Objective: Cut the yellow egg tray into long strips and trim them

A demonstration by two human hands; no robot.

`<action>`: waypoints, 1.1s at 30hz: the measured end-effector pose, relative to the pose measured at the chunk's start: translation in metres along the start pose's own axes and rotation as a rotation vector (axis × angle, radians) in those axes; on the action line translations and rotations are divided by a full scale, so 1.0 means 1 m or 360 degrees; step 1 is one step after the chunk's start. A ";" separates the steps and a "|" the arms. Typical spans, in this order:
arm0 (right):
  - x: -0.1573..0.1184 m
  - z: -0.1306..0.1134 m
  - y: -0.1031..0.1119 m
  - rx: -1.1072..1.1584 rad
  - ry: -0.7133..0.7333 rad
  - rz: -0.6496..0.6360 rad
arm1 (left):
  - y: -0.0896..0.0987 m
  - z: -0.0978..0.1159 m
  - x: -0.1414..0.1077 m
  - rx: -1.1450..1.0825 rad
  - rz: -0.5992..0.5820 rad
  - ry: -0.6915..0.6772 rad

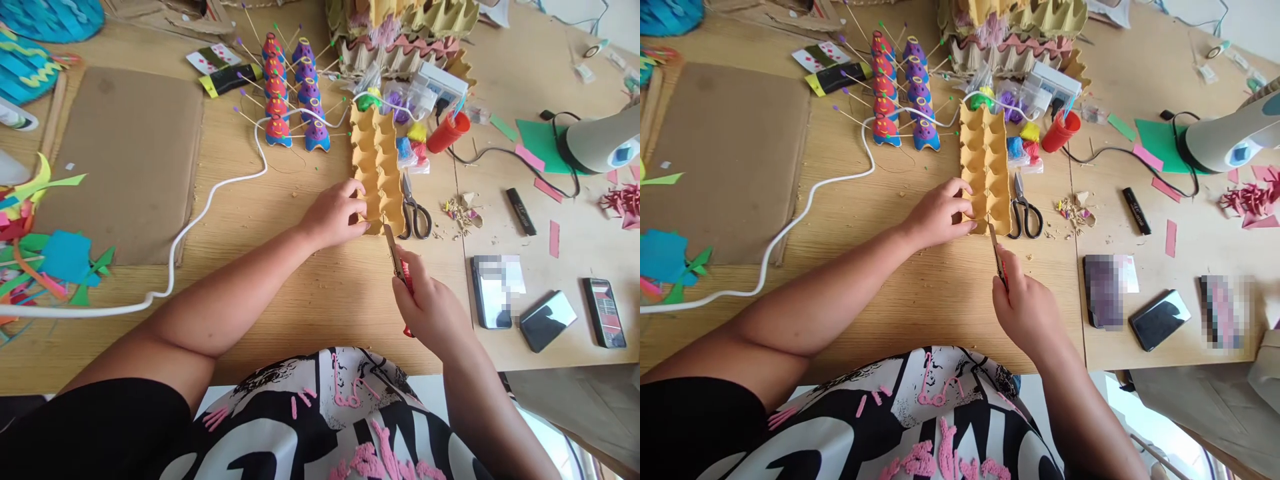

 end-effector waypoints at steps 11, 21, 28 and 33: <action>0.004 -0.006 0.006 -0.0242 0.0006 0.0036 | 0.000 0.001 0.000 0.0012 0.0000 0.0024; 0.013 0.013 0.014 0.0388 -0.0041 -0.0008 | 0.001 0.003 0.001 0.0011 0.0001 0.0011; 0.075 0.053 0.015 0.0246 -0.0353 0.0372 | 0.002 0.002 0.000 -0.0020 0.0009 -0.0092; 0.097 0.055 0.005 0.0196 -0.0407 0.0496 | 0.004 0.004 0.000 -0.0105 0.0024 -0.0161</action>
Point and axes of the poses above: each hand's wrist, its own x-axis towards the middle knuckle, its own y-axis out of the back of the hand, z = x × y, the point moved 4 cm from there along x, towards the middle knuckle, and after that the axes turned 14 degrees about -x, right-handed, at the moved point
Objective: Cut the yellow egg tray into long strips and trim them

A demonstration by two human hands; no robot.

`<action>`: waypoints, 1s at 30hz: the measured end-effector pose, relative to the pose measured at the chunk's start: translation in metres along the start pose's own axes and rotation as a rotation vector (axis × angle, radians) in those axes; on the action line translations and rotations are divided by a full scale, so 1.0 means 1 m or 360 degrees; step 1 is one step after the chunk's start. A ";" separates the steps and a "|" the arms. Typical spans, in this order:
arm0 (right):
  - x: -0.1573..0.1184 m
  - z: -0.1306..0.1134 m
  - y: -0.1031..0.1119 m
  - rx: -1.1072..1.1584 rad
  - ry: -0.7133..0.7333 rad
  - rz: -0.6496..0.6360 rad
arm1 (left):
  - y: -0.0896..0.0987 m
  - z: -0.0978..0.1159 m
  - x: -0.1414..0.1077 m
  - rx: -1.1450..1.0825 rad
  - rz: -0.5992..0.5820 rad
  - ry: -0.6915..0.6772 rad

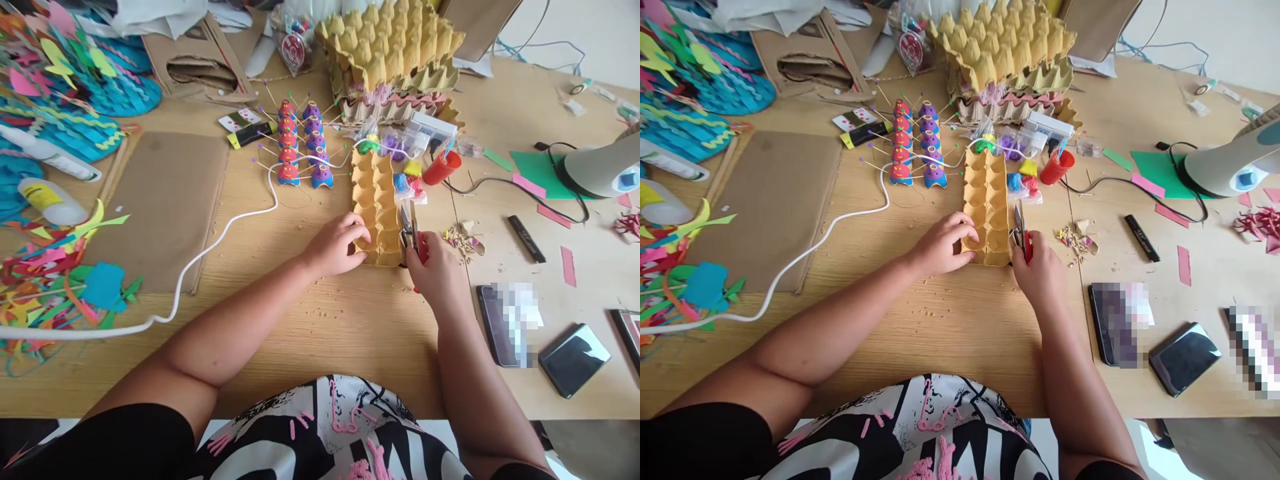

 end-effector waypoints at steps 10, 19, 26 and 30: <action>-0.005 0.005 -0.017 0.0117 0.0220 -0.0064 | 0.007 0.003 0.000 -0.0188 0.0074 -0.0041; -0.007 0.003 -0.026 0.0221 0.0242 -0.0125 | 0.011 0.004 0.000 -0.0276 0.0111 -0.0079; 0.006 0.031 -0.013 0.0351 0.0044 0.0186 | 0.010 0.004 0.000 -0.0298 0.0117 -0.0080; 0.022 0.064 -0.010 0.0252 -0.0080 0.0423 | 0.010 0.003 0.000 -0.0293 0.0114 -0.0082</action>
Point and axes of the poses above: each hand's wrist, its own x-axis towards the middle knuckle, its own y-axis out of the back of the hand, z = x × y, the point moved 4 cm from there along x, towards the middle knuckle, and after that the axes turned 14 degrees about -x, right-handed, at the moved point
